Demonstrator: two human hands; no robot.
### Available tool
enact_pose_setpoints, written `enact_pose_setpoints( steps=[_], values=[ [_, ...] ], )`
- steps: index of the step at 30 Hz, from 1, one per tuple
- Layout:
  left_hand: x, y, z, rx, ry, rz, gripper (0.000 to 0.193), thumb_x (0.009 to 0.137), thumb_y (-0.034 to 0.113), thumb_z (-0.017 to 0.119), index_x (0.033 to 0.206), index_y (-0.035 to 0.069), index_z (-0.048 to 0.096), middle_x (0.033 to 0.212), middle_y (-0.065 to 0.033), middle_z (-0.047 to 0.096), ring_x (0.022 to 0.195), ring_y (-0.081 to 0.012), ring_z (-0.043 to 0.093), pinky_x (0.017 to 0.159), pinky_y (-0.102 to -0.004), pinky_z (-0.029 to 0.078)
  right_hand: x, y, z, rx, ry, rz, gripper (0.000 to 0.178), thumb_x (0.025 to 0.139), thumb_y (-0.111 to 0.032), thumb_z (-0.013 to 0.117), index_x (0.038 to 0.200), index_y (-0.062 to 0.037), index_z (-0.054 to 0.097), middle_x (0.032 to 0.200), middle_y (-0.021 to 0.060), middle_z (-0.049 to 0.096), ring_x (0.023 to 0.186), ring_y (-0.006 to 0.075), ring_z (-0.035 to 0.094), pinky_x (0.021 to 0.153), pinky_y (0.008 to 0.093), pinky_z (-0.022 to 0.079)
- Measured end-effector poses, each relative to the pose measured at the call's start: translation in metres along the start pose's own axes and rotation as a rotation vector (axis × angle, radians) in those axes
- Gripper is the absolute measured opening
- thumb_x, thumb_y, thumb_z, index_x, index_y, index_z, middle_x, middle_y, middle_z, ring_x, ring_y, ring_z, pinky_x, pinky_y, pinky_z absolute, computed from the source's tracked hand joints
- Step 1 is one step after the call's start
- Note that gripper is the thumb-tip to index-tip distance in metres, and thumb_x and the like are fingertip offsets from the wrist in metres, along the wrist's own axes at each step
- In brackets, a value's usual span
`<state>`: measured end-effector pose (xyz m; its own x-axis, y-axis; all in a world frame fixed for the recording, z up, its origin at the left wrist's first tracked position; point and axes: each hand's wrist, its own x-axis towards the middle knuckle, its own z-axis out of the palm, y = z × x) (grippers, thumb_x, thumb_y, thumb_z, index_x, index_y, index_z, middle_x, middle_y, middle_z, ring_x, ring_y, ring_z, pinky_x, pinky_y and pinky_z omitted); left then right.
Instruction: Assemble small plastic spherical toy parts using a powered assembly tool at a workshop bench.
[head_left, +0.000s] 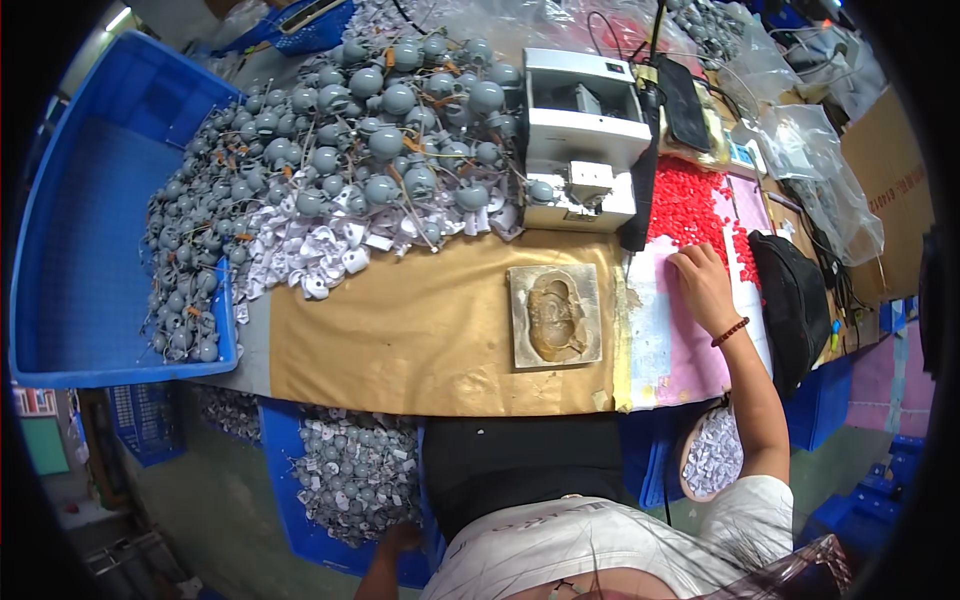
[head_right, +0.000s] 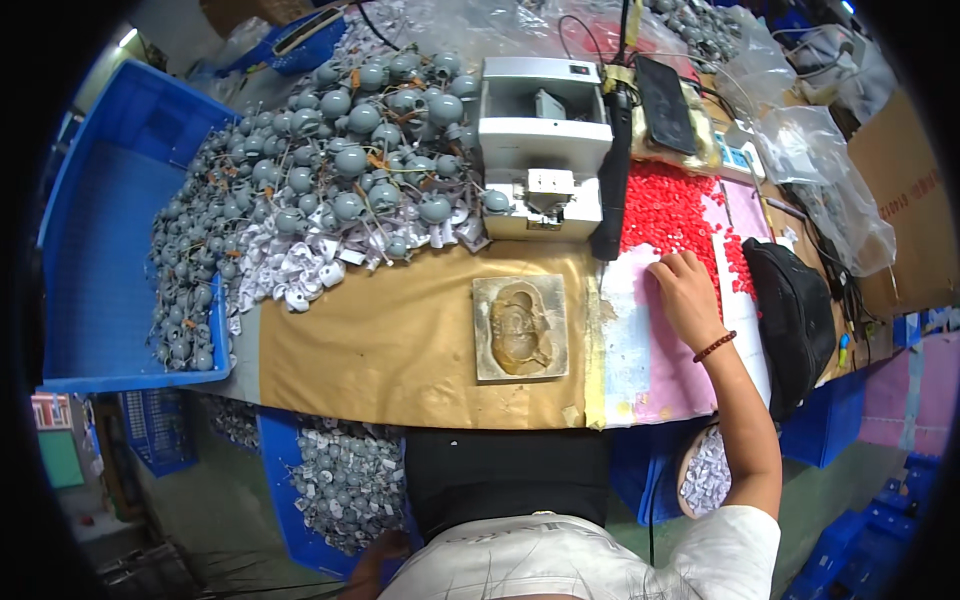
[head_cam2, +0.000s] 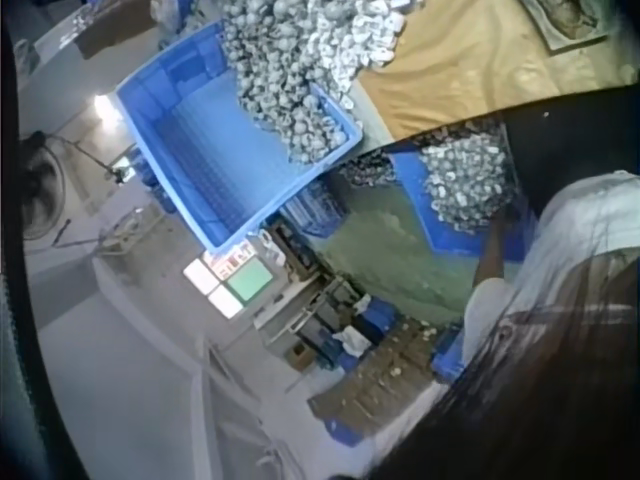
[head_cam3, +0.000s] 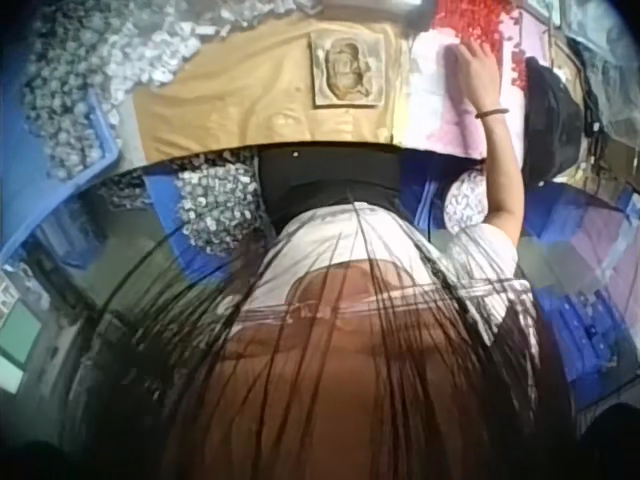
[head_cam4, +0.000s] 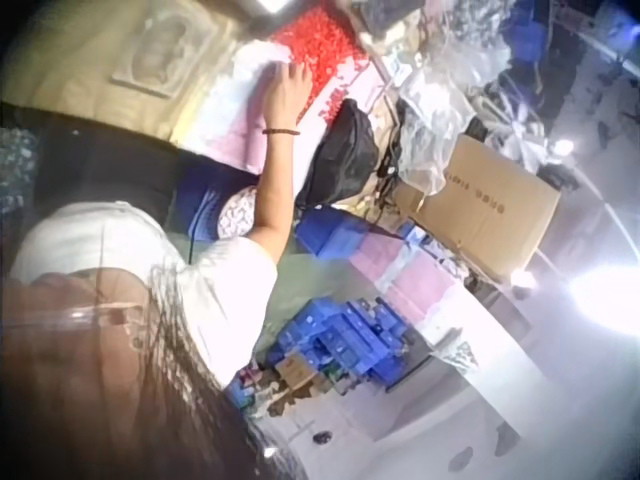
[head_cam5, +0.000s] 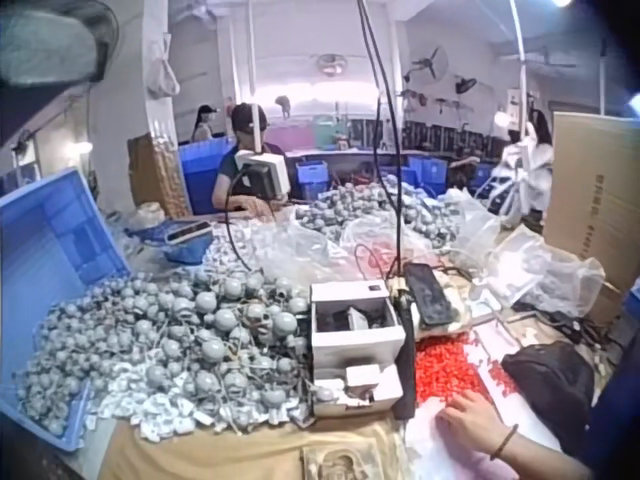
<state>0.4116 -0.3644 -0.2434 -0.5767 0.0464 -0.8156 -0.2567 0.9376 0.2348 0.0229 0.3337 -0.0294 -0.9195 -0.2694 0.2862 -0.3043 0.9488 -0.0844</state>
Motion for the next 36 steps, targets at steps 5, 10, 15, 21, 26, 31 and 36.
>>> enact_pose_setpoints(
  steps=[5,10,15,21,26,31,36],
  values=[
    [0.031,0.173,-0.247,-0.178,0.503,0.314,0.016,0.084,0.012,0.069,0.099,0.006,0.065,0.098,-0.0135,0.063,0.093,-0.0320,0.060,0.078,-0.0416,0.049,-0.010,0.008,-0.015,0.027,0.056,0.050,0.017,0.079,0.002,0.068,0.095,-0.0049,0.068,0.095,0.0091,0.063,0.091,0.0291,0.058,0.081,0.0402,0.048],
    [0.045,0.330,-0.414,0.177,1.145,0.777,0.013,0.084,0.004,0.068,0.096,0.006,0.064,0.095,-0.0113,0.060,0.095,-0.0320,0.056,0.078,-0.0416,0.046,0.001,-0.013,-0.017,0.229,0.138,0.083,0.021,0.076,0.006,0.071,0.095,-0.0031,0.068,0.094,0.0110,0.064,0.089,0.0309,0.060,0.078,0.0404,0.049],
    [0.108,0.373,-0.454,0.541,1.318,0.839,0.016,0.082,0.004,0.067,0.097,0.009,0.064,0.093,-0.0061,0.059,0.095,-0.0271,0.056,0.077,-0.0395,0.046,0.014,-0.035,-0.030,0.354,0.165,0.034,0.020,0.077,0.007,0.070,0.095,-0.0032,0.068,0.092,0.0102,0.064,0.089,0.0294,0.060,0.077,0.0382,0.049],
    [0.074,0.391,-0.432,0.171,1.147,0.817,0.023,0.084,0.007,0.069,0.106,0.009,0.066,0.093,-0.0065,0.062,0.092,-0.0278,0.059,0.077,-0.0403,0.048,0.014,-0.040,-0.039,0.463,0.158,0.059,0.019,0.078,0.007,0.071,0.094,-0.0033,0.068,0.093,0.0087,0.065,0.087,0.0274,0.061,0.076,0.0363,0.049],
    [0.052,0.386,-0.369,0.014,0.766,0.806,0.027,0.086,0.012,0.071,0.113,0.011,0.068,0.093,-0.0094,0.061,0.092,-0.0308,0.059,0.078,-0.0406,0.050,0.024,-0.058,-0.037,0.608,0.137,0.047,0.020,0.078,0.006,0.073,0.095,-0.0036,0.069,0.094,0.0087,0.066,0.089,0.0262,0.062,0.077,0.0354,0.050],
    [0.051,0.382,-0.352,0.145,0.876,0.924,0.029,0.081,0.006,0.075,0.110,0.005,0.069,0.098,-0.0126,0.063,0.092,-0.0324,0.060,0.081,-0.0409,0.051,0.021,-0.065,-0.040,0.645,0.108,0.026,0.020,0.075,0.005,0.075,0.093,-0.0038,0.069,0.093,0.0086,0.066,0.088,0.0256,0.063,0.077,0.0348,0.050],
    [0.030,0.444,-0.350,-0.256,0.626,1.029,0.032,0.076,0.006,0.079,0.107,0.006,0.069,0.111,-0.0130,0.061,0.109,-0.0350,0.055,0.090,-0.0433,0.048,0.028,-0.077,-0.035,0.758,0.123,-0.054,0.020,0.073,0.003,0.076,0.091,-0.0049,0.069,0.092,0.0076,0.066,0.087,0.0255,0.062,0.077,0.0353,0.050]
  ],
)
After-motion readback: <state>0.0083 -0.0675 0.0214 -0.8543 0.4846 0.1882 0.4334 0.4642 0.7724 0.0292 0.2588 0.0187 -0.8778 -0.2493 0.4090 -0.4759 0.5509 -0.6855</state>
